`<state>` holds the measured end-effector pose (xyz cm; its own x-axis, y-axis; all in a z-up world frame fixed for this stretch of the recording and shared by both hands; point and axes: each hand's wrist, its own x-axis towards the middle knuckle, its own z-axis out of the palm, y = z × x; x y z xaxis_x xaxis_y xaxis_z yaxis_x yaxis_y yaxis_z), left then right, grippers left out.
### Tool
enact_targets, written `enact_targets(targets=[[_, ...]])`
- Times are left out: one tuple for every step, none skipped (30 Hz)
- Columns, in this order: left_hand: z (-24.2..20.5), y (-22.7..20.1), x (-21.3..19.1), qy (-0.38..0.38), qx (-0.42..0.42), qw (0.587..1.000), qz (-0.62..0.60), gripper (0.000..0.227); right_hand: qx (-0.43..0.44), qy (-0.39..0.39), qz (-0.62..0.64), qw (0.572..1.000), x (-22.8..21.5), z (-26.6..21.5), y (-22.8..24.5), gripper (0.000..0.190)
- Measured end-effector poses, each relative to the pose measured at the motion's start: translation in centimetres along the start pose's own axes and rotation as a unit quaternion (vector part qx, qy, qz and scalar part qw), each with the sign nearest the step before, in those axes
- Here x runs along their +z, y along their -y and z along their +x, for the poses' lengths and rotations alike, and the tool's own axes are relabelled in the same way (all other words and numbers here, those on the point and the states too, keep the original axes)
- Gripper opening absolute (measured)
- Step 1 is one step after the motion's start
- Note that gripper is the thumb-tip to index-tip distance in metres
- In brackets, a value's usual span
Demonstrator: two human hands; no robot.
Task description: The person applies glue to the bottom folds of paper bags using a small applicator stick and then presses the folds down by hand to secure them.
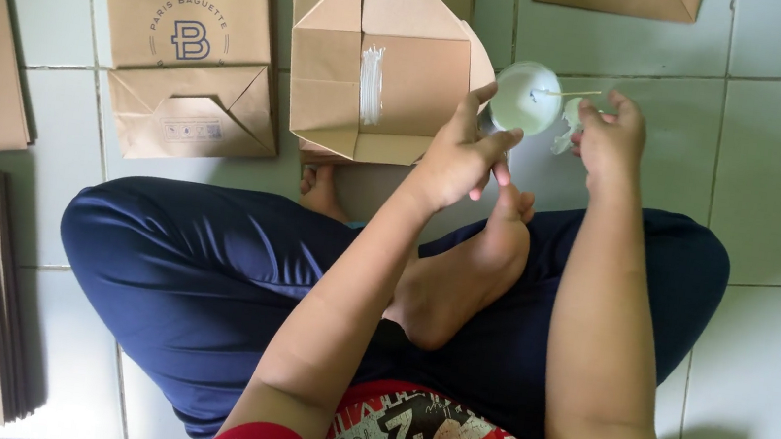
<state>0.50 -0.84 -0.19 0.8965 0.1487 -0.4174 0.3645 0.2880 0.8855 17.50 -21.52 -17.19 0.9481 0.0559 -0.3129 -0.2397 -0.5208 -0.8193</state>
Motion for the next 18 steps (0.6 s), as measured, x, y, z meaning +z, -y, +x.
enact_targets(targets=[[0.1, 0.2, 0.1, 0.001, -0.001, 1.0, -0.001, 0.078, 0.001, -0.001, -0.001, 1.0, 0.2, -0.5, 0.6, 0.06], [0.1, 0.3, 0.2, 0.008, 0.003, 1.0, -0.014, 0.079, -0.032, -0.022, -0.005, 0.999, 0.5, -0.9, 1.3, 0.052], [0.2, 0.4, 0.2, 0.014, 0.007, 0.999, -0.028, 0.081, -0.065, -0.044, -0.009, 0.997, 0.8, -1.3, 1.9, 0.044], [0.2, 0.6, 0.0, 0.015, 0.006, 0.999, -0.028, 0.081, -0.064, -0.045, -0.01, 0.997, 1.1, -1.2, 2.1, 0.044], [0.1, 0.7, -0.3, 0.027, 0.015, 0.999, -0.039, 0.078, -0.097, -0.051, -0.024, 0.994, 1.3, -1.2, 2.2, 0.031], [0.1, 0.9, -0.5, 0.041, 0.024, 0.998, -0.049, 0.075, -0.131, -0.06, -0.038, 0.989, 1.4, -1.1, 2.4, 0.018], [0.5, 1.5, -0.8, 0.044, 0.023, 0.998, -0.049, 0.075, -0.13, -0.062, -0.039, 0.989, 1.5, -1.2, 2.5, 0.018], [0.7, 2.2, -1.1, 0.064, 0.035, 0.994, -0.086, 0.069, -0.13, -0.051, -0.039, 0.989, 1.8, -1.4, 2.6, 0.015], [0.8, 2.9, -1.4, 0.084, 0.047, 0.988, -0.123, 0.064, -0.13, -0.039, -0.039, 0.99, 2.1, -1.6, 2.8, 0.012], [0.8, 3.1, -1.6, 0.084, 0.045, 0.988, -0.125, 0.064, -0.128, -0.038, -0.04, 0.99, 2.2, -1.9, 3.2, 0.012], [0.8, 3.3, -1.8, 0.097, 0.047, 0.984, -0.145, 0.065, -0.136, -0.025, -0.054, 0.989, 2.3, -2.2, 3.7, 0.01], [0.9, 3.4, -2.1, 0.112, 0.051, 0.979, -0.165, 0.066, -0.145, -0.015, -0.067, 0.987, 2.3, -2.4, 4.3, 0.007], [1.1, 3.7, -2.2, 0.112, 0.05, 0.979, -0.165, 0.066, -0.145, -0.015, -0.067, 0.987, 2.4, -2.7, 4.6, 0.007], [1.2, 4.0, -2.4, 0.119, 0.048, 0.978, -0.166, 0.067, -0.148, -0.003, -0.085, 0.985, 2.4, -2.9, 5.0, 0.008], [1.4, 4.4, -2.5, 0.127, 0.046, 0.977, -0.167, 0.069, -0.151, 0.01, -0.102, 0.983, 2.5, -3.2, 5.3, 0.009], [1.3, 4.4, -2.6, 0.126, 0.044, 0.977, -0.168, 0.069, -0.15, 0.011, -0.103, 0.983, 2.8, -3.2, 5.5, 0.009], [1.2, 4.5, -2.7, 0.129, 0.043, 0.976, -0.168, 0.07, -0.155, 0.019, -0.111, 0.982, 3.0, -3.3, 5.8, 0.007], [1.2, 4.5, -2.7, 0.134, 0.043, 0.976, -0.168, 0.071, -0.16, 0.025, -0.12, 0.98, 3.1, -3.3, 6.1, 0.005]])
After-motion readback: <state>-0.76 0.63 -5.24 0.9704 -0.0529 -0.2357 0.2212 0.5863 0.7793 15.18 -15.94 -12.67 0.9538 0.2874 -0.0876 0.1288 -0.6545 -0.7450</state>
